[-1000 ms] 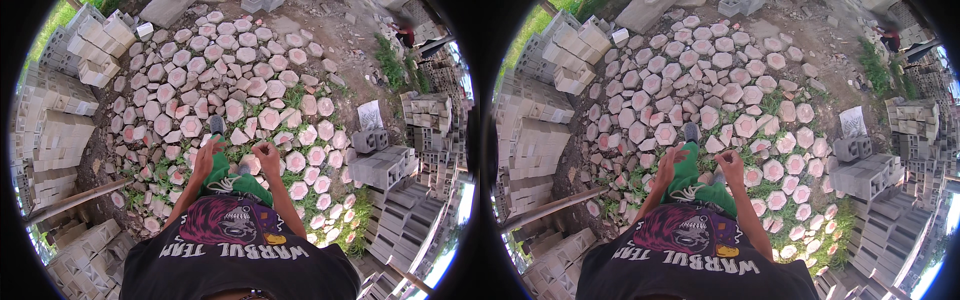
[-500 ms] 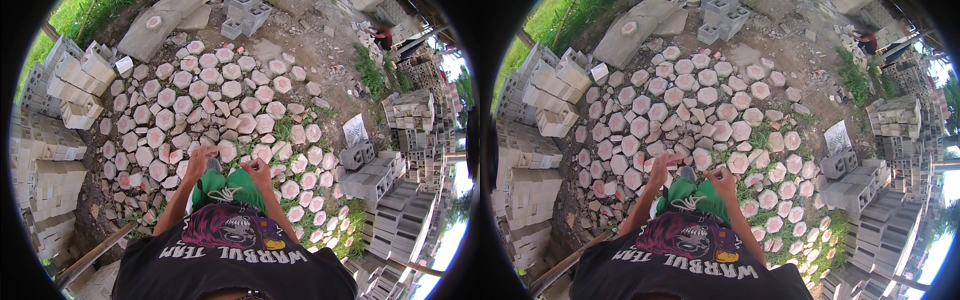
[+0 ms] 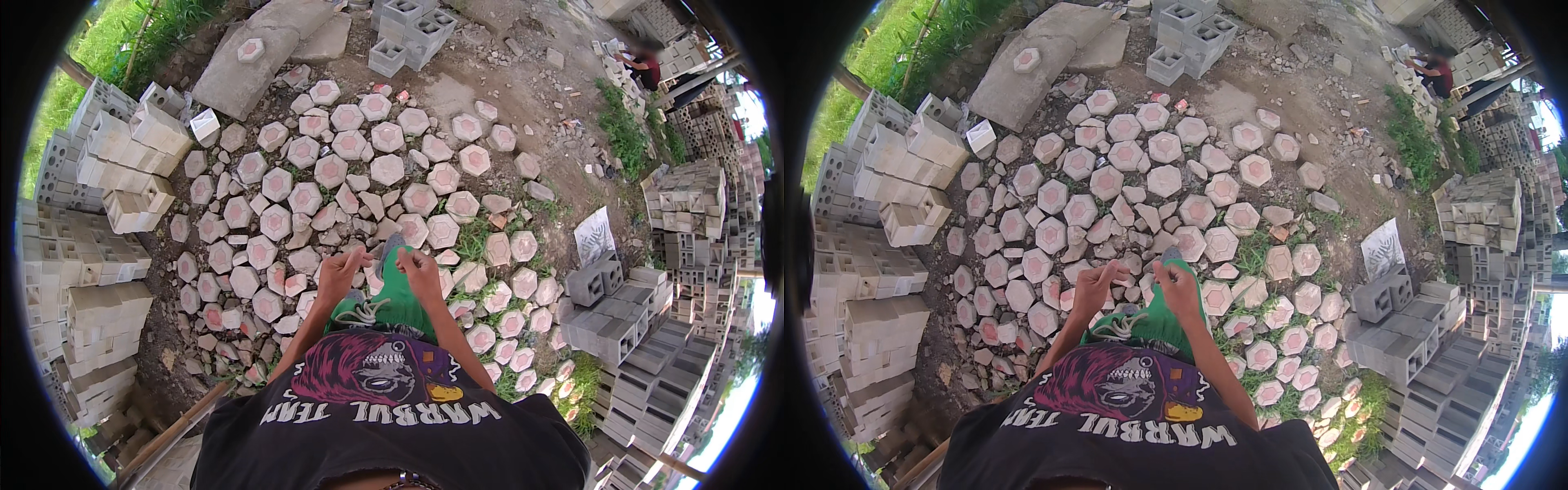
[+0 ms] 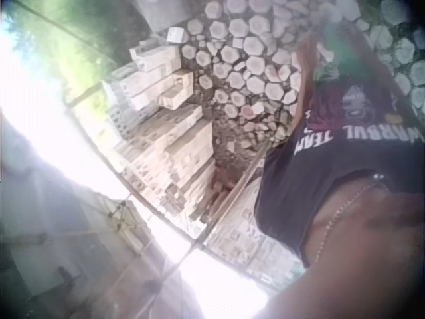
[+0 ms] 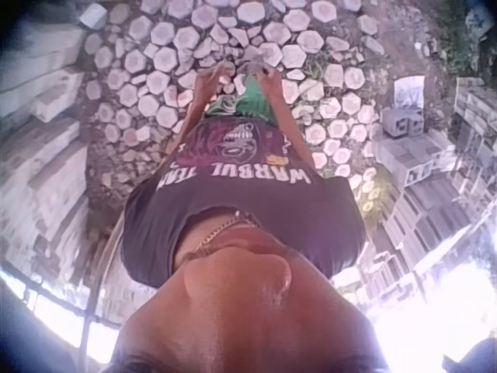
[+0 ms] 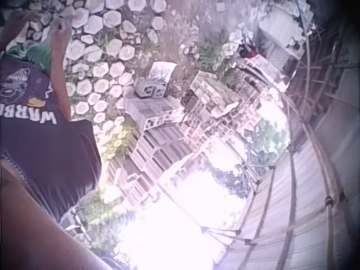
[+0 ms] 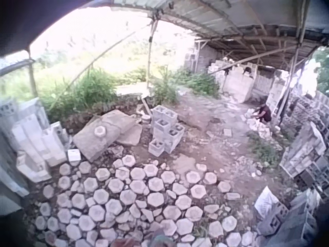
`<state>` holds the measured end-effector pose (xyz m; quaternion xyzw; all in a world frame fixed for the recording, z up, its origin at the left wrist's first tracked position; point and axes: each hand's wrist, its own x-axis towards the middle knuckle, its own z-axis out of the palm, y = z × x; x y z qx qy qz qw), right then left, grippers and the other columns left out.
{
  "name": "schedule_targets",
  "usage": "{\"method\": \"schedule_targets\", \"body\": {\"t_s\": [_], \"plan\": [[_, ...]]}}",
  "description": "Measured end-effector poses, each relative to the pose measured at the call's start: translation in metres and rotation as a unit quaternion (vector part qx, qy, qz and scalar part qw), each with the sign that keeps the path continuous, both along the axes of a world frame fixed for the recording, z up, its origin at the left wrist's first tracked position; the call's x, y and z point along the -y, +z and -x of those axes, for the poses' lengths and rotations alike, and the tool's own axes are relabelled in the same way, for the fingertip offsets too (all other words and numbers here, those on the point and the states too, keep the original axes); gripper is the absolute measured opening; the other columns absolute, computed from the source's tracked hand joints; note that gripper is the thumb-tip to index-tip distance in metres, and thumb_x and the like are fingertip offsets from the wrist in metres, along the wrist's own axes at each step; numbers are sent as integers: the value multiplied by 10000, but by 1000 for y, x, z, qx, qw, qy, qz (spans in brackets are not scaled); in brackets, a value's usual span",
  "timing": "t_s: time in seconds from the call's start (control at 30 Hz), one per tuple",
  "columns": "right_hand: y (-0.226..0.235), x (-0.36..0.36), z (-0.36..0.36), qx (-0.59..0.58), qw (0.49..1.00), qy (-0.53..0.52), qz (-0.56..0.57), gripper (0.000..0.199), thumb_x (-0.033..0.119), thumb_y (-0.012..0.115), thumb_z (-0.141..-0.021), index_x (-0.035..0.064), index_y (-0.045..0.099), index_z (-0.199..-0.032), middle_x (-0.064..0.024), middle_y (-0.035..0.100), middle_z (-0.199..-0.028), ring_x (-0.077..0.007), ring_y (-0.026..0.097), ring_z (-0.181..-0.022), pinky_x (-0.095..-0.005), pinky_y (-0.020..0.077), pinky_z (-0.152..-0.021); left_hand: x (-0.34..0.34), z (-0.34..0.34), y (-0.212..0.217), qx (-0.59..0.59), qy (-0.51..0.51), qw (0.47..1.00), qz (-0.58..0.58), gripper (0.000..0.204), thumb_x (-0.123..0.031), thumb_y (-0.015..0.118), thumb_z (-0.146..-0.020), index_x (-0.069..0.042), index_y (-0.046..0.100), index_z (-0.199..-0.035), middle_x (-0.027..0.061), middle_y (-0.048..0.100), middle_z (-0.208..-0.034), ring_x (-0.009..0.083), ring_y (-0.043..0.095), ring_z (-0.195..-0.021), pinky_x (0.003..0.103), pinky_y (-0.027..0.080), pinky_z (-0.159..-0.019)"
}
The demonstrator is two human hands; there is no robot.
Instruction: The person repeatedly picks up hollow concrete blocks from a pile and carries them to a stack, placing each block on top of others. The person walks back and forth across a paved area to repeat the process.
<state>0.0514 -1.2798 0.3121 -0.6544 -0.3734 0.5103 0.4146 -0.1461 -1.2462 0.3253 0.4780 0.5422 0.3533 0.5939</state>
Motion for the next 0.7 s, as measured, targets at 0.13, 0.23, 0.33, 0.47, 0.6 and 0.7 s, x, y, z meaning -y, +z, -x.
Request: {"method": "schedule_targets", "body": {"t_s": [0.13,0.23,0.33,0.47,0.6,0.7], "plan": [[31,-91,-29,-4,999,11,-49,443,401,513,-937,13,600,-741,-15,567,-666,-73,481,-621,-240,397,-591,-62,-23,33,-94,-21,995,-14,455,-322,512,-957,27,629,-689,83,688,-811,107,583,-732,253,456,-706],[51,-136,-46,-40,996,6,-75,401,351,494,-950,11,582,-756,-22,582,-687,-80,500,-654,-236,414,-628,-103,-40,64,-79,41,996,1,462,-324,479,-971,17,610,-689,44,639,-704,97,542,-680,262,440,-676],[55,-168,-61,-81,995,2,-59,306,262,499,-943,11,572,-784,-33,604,-739,-91,531,-693,-245,440,-669,-137,-45,62,-32,64,997,-33,393,-273,415,-986,-2,519,-720,57,585,-705,105,513,-673,256,421,-654],[47,-198,-68,-118,992,-11,-42,184,168,498,-912,16,579,-846,-36,611,-780,-96,554,-718,-247,453,-689,-166,-42,40,69,91,993,-18,286,-172,384,-943,-19,511,-738,62,539,-719,145,537,-723,271,420,-721],[35,-237,-69,-134,990,-44,-17,145,117,479,-893,11,577,-874,-37,613,-799,-91,556,-719,-236,455,-682,-208,-41,23,68,50,996,9,232,-124,373,-884,-17,497,-721,75,553,-742,166,543,-749,285,420,-749],[28,-276,-71,-130,990,-50,-20,139,79,462,-880,3,579,-878,-37,615,-804,-82,555,-714,-223,456,-666,-260,-38,15,57,-10,998,11,229,-121,372,-876,-11,497,-719,75,558,-745,161,541,-757,282,426,-759]]}}
